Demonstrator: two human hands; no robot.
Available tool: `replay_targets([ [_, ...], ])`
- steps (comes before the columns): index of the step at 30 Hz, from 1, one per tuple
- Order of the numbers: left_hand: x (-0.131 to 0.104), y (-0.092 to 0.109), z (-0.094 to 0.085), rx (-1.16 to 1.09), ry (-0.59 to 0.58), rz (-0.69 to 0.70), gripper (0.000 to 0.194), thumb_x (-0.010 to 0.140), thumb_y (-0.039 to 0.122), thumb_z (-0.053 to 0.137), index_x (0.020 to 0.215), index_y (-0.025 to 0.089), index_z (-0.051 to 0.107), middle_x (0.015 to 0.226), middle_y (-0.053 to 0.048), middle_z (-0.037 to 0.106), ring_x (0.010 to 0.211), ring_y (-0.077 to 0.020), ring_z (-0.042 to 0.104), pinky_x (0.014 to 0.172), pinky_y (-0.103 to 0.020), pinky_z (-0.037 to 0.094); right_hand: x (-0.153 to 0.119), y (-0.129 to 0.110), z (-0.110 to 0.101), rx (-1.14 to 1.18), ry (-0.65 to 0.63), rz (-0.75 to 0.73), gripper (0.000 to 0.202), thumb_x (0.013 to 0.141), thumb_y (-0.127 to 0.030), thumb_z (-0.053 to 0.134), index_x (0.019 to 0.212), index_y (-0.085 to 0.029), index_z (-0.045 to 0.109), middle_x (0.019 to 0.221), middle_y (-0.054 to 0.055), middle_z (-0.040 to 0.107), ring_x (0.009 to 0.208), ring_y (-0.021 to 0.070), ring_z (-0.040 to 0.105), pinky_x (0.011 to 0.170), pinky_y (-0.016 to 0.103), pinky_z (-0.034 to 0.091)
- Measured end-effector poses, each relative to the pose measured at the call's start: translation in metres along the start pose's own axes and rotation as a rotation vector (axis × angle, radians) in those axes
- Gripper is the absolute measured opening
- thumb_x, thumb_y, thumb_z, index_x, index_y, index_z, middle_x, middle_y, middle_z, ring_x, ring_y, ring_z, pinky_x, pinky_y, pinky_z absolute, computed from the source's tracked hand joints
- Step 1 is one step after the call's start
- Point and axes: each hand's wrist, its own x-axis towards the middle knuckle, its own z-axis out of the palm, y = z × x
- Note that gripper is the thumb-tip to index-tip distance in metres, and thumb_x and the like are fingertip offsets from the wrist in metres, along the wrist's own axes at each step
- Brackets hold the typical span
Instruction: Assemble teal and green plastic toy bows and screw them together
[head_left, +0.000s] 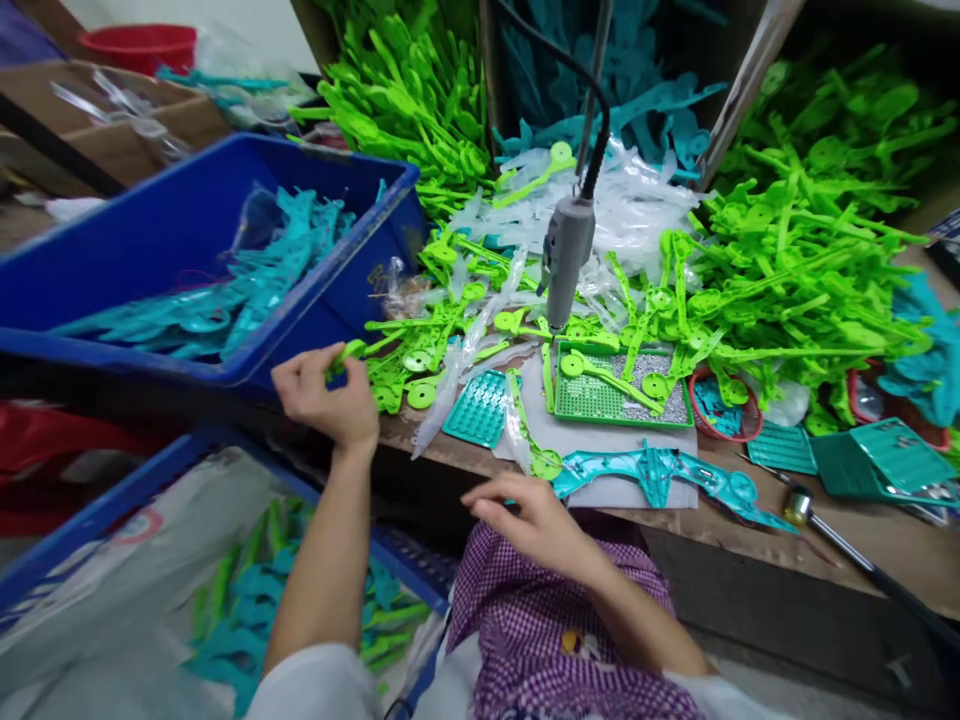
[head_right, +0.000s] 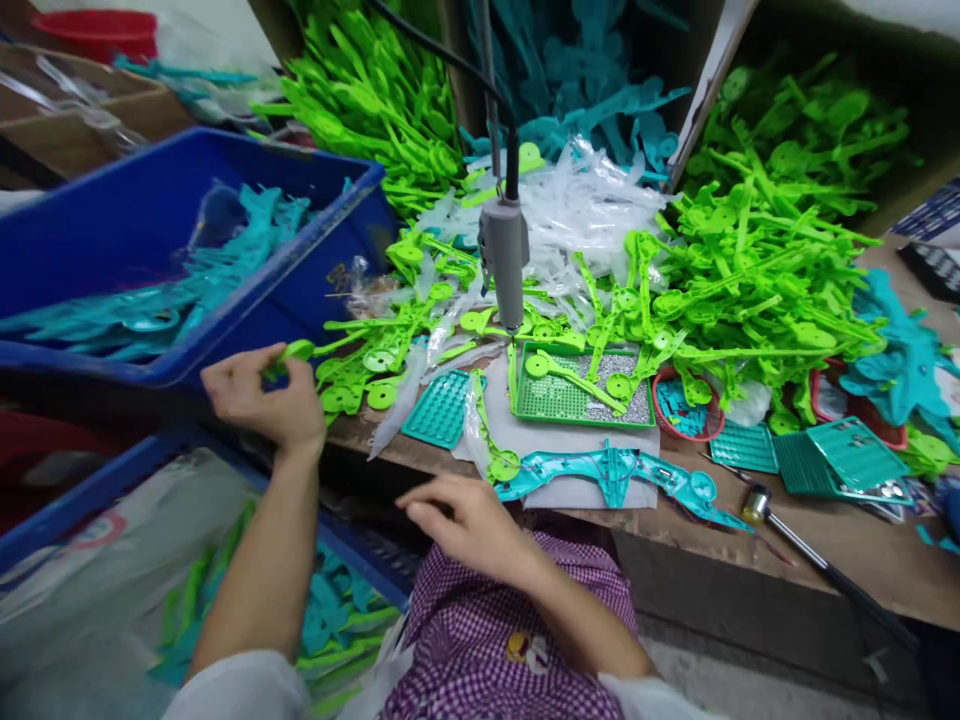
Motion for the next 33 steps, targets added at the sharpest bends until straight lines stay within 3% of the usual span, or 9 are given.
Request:
replay_targets([
  [2, -0.018, -0.012, -0.016, 0.019, 0.024, 0.163, 0.009, 0.075, 0.016, 0.064, 0.081, 0.014, 0.07, 0.084, -0.009, 0.06, 0.086, -0.0211, 0.057, 0.091, -0.043, 0.048, -0.022, 0.004, 0.002, -0.001, 0.026, 0.067, 0.026, 0.097, -0.034, 0.05, 0.099, -0.021, 0.073, 0.094, 0.004, 0.074, 0.087, 0.0147, 0.068, 0.081, 0.028, 0.054],
  [6, -0.068, -0.024, -0.062, -0.035, -0.009, 0.526, 0.005, 0.076, 0.025, 0.07, 0.075, 0.021, 0.069, 0.072, -0.004, 0.058, 0.073, -0.0181, 0.059, 0.074, -0.036, 0.052, -0.03, 0.007, -0.012, -0.027, -0.266, -0.091, 0.027, 0.094, -0.041, 0.054, 0.099, -0.021, 0.072, 0.095, 0.005, 0.074, 0.089, 0.015, 0.068, 0.083, 0.028, 0.054],
  [10, -0.128, 0.005, -0.106, -0.281, -0.318, 0.908, 0.025, 0.077, 0.012, 0.072, 0.095, 0.029, 0.07, 0.072, 0.001, 0.06, 0.069, -0.0135, 0.062, 0.072, -0.028, 0.056, 0.012, 0.041, -0.045, 0.147, -0.123, 0.269, 0.039, 0.094, -0.054, 0.048, 0.096, -0.019, 0.066, 0.08, 0.004, 0.071, 0.068, 0.0143, 0.066, 0.059, 0.028, 0.054],
  [13, -0.163, 0.037, -0.108, -0.446, -0.499, 0.931, 0.039, 0.081, 0.007, 0.068, 0.116, 0.027, 0.066, 0.081, 0.0, 0.065, 0.077, -0.0145, 0.067, 0.076, -0.028, 0.058, 0.042, 0.063, -0.061, 0.343, -0.135, 0.468, 0.041, 0.087, -0.054, 0.059, 0.108, -0.018, 0.06, 0.08, 0.003, 0.07, 0.061, 0.0132, 0.064, 0.053, 0.027, 0.052],
  [16, -0.181, 0.056, -0.096, -0.51, -0.444, 0.879, 0.042, 0.083, 0.006, 0.066, 0.121, 0.025, 0.064, 0.082, 0.0, 0.066, 0.077, -0.0141, 0.068, 0.074, -0.027, 0.059, 0.048, 0.066, -0.065, 0.202, -0.06, 0.396, 0.037, 0.077, -0.045, 0.073, 0.1, -0.018, 0.061, 0.074, -0.001, 0.065, 0.059, 0.0112, 0.059, 0.057, 0.027, 0.051],
  [20, -0.185, 0.058, -0.095, -0.524, -0.392, 0.811, 0.041, 0.083, 0.005, 0.067, 0.12, 0.021, 0.065, 0.083, -0.001, 0.065, 0.081, -0.014, 0.067, 0.076, -0.027, 0.06, 0.017, 0.048, -0.068, -0.154, 0.151, 0.178, 0.025, 0.087, -0.042, 0.062, 0.096, -0.018, 0.065, 0.084, 0.002, 0.067, 0.073, 0.0137, 0.06, 0.069, 0.028, 0.049],
  [23, -0.186, 0.06, -0.097, -0.572, -0.46, 0.852, 0.039, 0.085, 0.007, 0.065, 0.12, 0.021, 0.065, 0.086, 0.0, 0.066, 0.084, -0.0138, 0.067, 0.08, -0.027, 0.06, -0.01, 0.033, -0.065, -0.215, 0.038, 0.187, 0.031, 0.093, -0.043, 0.054, 0.11, -0.02, 0.065, 0.089, 0.003, 0.069, 0.078, 0.0157, 0.063, 0.073, 0.031, 0.05],
  [27, -0.194, 0.077, -0.091, -0.635, -0.488, 0.873, 0.034, 0.09, 0.009, 0.055, 0.12, 0.024, 0.064, 0.093, -0.001, 0.07, 0.09, -0.0146, 0.067, 0.084, -0.03, 0.059, -0.021, 0.03, -0.05, -0.065, 0.023, 0.151, 0.028, 0.092, -0.042, 0.058, 0.108, -0.022, 0.068, 0.104, 0.005, 0.071, 0.097, 0.0184, 0.064, 0.088, 0.035, 0.05],
  [33, -0.176, 0.096, -0.097, -0.505, -0.394, 0.691, 0.034, 0.08, 0.02, 0.072, 0.112, 0.031, 0.067, 0.097, -0.002, 0.065, 0.096, -0.0179, 0.066, 0.089, -0.034, 0.057, -0.03, 0.06, -0.053, 0.268, 0.374, 0.311, 0.036, 0.079, -0.047, 0.069, 0.106, -0.022, 0.066, 0.099, 0.005, 0.07, 0.087, 0.0172, 0.064, 0.077, 0.03, 0.052],
])
